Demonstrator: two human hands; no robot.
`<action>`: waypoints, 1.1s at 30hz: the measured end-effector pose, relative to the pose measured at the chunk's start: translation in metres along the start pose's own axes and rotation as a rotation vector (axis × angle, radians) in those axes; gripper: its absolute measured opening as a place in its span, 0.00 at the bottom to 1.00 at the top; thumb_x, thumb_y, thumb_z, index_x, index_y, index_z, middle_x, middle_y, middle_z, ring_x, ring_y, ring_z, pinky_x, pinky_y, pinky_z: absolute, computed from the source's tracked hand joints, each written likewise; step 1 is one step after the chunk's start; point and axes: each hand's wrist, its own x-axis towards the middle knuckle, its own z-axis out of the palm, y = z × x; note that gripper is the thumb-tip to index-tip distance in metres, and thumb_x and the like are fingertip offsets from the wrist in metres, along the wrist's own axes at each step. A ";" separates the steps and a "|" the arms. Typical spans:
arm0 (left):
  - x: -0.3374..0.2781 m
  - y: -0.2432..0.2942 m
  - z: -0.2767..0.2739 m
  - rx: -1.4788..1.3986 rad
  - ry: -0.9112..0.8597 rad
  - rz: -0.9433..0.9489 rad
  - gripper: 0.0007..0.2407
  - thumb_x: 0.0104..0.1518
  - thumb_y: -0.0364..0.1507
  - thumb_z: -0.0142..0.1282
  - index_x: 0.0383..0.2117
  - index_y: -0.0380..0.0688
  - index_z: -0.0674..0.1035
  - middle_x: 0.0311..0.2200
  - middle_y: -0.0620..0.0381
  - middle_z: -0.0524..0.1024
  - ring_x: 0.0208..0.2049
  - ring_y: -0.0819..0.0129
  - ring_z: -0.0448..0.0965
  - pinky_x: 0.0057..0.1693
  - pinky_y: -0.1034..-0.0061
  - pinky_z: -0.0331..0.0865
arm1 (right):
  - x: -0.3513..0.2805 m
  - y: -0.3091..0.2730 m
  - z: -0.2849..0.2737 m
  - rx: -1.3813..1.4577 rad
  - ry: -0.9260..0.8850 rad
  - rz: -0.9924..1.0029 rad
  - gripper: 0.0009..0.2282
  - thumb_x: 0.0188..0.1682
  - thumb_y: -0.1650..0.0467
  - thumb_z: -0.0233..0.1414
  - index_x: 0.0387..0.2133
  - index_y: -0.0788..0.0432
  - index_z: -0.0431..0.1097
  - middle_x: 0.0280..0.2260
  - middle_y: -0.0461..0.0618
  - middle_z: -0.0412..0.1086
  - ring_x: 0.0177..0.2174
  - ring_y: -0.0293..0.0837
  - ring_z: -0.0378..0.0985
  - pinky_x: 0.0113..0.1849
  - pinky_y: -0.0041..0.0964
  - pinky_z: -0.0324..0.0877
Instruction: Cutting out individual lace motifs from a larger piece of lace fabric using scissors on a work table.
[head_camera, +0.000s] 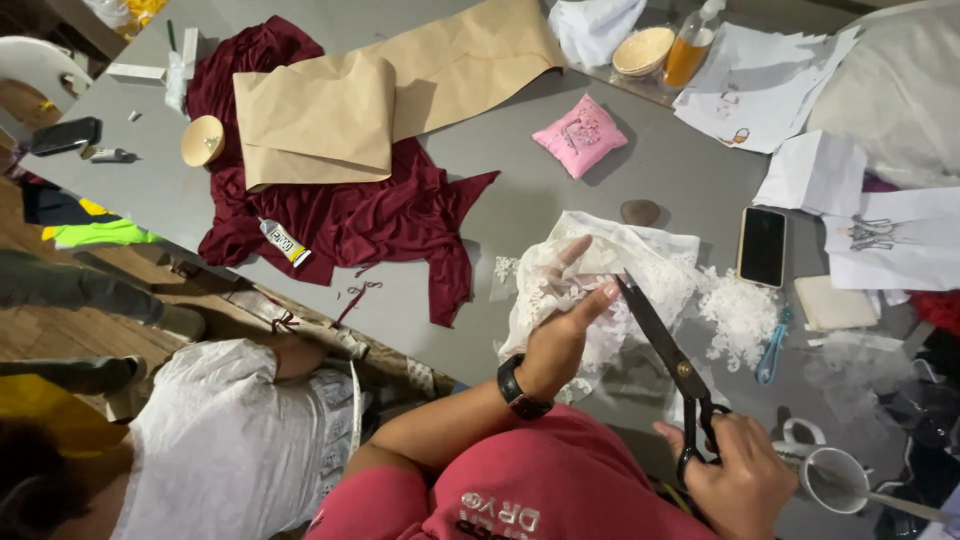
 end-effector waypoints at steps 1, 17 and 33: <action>-0.002 0.005 0.000 0.123 -0.003 0.025 0.29 0.52 0.36 0.62 0.62 0.44 0.71 0.50 0.54 0.73 0.53 0.68 0.73 0.62 0.72 0.67 | -0.001 0.000 0.000 0.006 -0.009 -0.003 0.23 0.43 0.51 0.66 0.22 0.56 0.67 0.22 0.42 0.69 0.26 0.43 0.74 0.24 0.39 0.56; -0.017 0.002 -0.004 -0.027 -0.018 0.045 0.27 0.58 0.28 0.61 0.66 0.39 0.67 0.35 0.56 0.82 0.42 0.71 0.83 0.57 0.77 0.75 | 0.004 -0.020 -0.007 0.071 -0.003 -0.069 0.23 0.49 0.52 0.61 0.19 0.54 0.62 0.18 0.39 0.62 0.22 0.40 0.68 0.23 0.36 0.53; -0.011 -0.033 -0.024 0.544 -0.256 0.496 0.27 0.58 0.04 0.41 0.60 0.48 0.72 0.75 0.44 0.44 0.76 0.50 0.50 0.78 0.60 0.51 | -0.011 -0.017 0.014 0.101 -0.029 -0.018 0.28 0.44 0.46 0.58 0.16 0.53 0.58 0.16 0.40 0.59 0.17 0.39 0.60 0.21 0.39 0.50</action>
